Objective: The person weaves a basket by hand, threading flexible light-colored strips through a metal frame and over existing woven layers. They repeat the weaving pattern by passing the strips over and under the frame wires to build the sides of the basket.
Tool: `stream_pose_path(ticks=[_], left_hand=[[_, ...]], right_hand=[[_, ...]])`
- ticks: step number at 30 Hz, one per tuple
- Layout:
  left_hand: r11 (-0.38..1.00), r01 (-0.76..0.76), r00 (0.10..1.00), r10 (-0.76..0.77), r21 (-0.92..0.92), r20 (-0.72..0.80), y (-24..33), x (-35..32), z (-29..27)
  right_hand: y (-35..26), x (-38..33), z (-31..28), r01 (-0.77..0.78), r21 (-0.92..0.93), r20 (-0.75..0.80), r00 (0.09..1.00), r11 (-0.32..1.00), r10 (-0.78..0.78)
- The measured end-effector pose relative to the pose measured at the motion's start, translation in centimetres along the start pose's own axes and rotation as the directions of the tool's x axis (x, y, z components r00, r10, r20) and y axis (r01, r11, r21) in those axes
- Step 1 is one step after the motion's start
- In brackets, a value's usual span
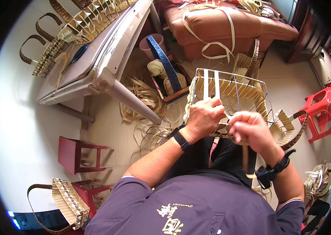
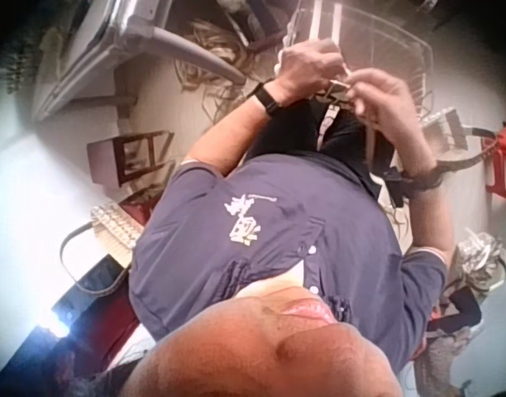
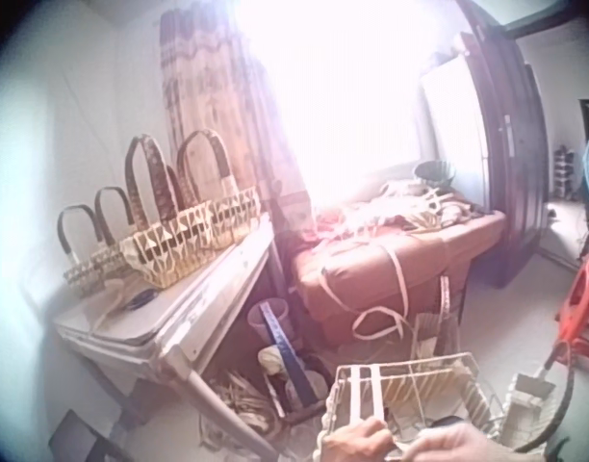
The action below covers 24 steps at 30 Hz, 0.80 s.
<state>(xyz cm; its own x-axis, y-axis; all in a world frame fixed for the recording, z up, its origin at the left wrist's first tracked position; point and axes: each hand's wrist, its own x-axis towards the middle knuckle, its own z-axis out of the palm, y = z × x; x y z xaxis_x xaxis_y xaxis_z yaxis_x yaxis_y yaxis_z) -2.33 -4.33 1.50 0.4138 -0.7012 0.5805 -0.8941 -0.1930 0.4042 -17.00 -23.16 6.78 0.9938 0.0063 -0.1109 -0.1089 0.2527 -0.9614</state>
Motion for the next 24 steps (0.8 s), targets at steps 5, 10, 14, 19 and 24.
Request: stream_pose_path(ticks=[5,10,14,19,24], left_hand=[[1.000,0.008,0.999,-0.008,-0.017,-0.038,0.3,-0.4,0.2],[0.996,-0.065,0.993,0.059,-0.056,-0.101,-0.1,-0.6,-0.3],[0.992,-0.124,0.989,0.123,-0.008,-0.079,-0.4,-0.8,-0.3],[0.990,-0.140,0.988,0.141,0.012,-0.067,0.0,-0.4,0.1],[0.997,-0.055,0.998,0.054,0.056,0.023,0.2,-0.2,-0.3]], right_hand=[[0.2,1.8,-4.2,0.048,0.638,-0.261,0.953,0.769,0.156],[0.7,3.1,-4.7,0.110,0.701,-0.367,0.903,0.705,0.224],[0.2,4.3,-3.9,0.098,0.677,-0.394,0.885,0.729,0.247],[-0.4,5.5,-4.2,0.197,0.638,-0.520,0.823,0.744,0.227],[-3.2,0.0,-7.2,0.221,0.572,-0.281,0.958,0.790,-0.065]])
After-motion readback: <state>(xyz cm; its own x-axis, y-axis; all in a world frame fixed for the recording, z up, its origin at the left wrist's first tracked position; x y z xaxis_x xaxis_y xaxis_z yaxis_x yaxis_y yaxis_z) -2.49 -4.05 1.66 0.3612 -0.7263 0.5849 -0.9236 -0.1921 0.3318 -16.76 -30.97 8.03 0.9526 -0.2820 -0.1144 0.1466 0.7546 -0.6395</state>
